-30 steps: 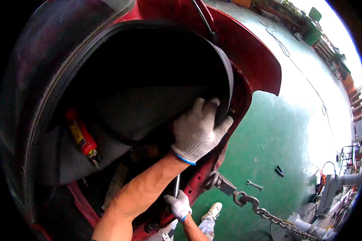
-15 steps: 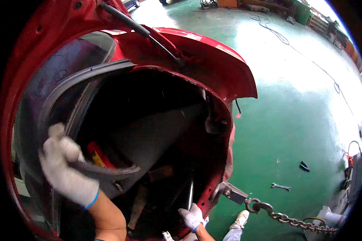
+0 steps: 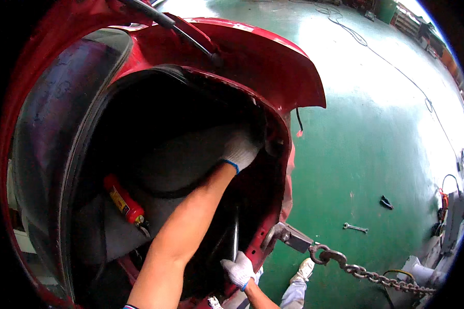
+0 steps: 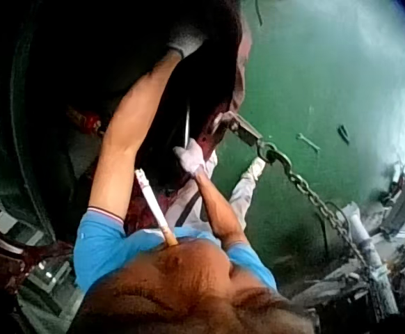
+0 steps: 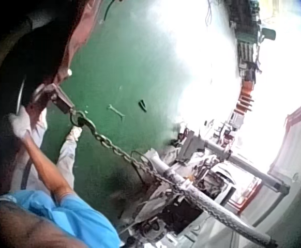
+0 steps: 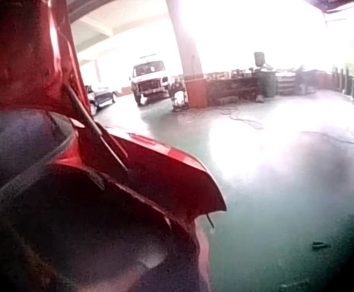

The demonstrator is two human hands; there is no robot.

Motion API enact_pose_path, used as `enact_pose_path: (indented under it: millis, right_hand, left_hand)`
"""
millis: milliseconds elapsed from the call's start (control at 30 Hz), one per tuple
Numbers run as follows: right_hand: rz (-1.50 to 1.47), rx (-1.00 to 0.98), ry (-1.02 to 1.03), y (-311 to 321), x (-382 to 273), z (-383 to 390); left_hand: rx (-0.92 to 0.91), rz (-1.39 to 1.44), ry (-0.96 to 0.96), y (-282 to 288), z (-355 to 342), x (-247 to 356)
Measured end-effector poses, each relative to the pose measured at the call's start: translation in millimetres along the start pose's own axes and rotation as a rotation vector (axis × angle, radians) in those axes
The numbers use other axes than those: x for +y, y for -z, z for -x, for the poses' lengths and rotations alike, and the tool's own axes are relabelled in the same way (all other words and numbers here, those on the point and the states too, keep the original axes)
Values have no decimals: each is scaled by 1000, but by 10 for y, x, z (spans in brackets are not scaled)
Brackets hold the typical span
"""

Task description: The person uses a hammer and a metal rod to repeatedly strike and reshape the damaged rear quarter panel of a red car. They then use a remote control to operate a chain hoist attached to the panel, pulling it to adjust its position.

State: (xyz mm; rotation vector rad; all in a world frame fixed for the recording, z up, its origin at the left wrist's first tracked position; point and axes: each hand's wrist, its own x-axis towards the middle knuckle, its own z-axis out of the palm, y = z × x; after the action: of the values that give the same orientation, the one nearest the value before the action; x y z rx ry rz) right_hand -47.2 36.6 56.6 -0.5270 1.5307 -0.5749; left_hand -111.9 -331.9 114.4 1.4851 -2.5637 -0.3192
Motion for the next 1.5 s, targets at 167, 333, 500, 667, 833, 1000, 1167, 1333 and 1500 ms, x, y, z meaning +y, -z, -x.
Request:
enact_pose_path:
  millis: [167, 333, 500, 667, 833, 1000, 1167, 1333, 1500]
  right_hand:
    - [-190, 1, -35, -5, -11, 9]
    - [-378, 8, -66, 110, -264, 116]
    - [-416, 11, -7, 29, -228, 176]
    - [-393, 46, 78, -7, -398, 401]
    - [-512, 121, 170, -59, -607, 475]
    - [-568, 172, 191, 46, -972, 572]
    - [-752, 122, 189, 51, -1104, 565]
    - [-688, 88, 176, 23, -1182, 540]
    - [-335, -128, 119, 5, -964, 494]
  left_hand:
    - [83, 573, 6, 382, 609, -203]
    - [-59, 582, 400, 305, 1545, -440]
    - [-404, 622, 599, -168, 2560, -494]
    - [-566, 1443, 752, -86, 2526, -35]
    - [-551, 1649, 741, 106, 2200, 143]
    - [-502, 1711, 542, 288, 1948, 253]
    - [-455, 1474, 533, 441, 1792, 383]
    - [-586, 1599, 565, 555, 1929, 237]
    - [-260, 1709, 826, 710, 2311, 39]
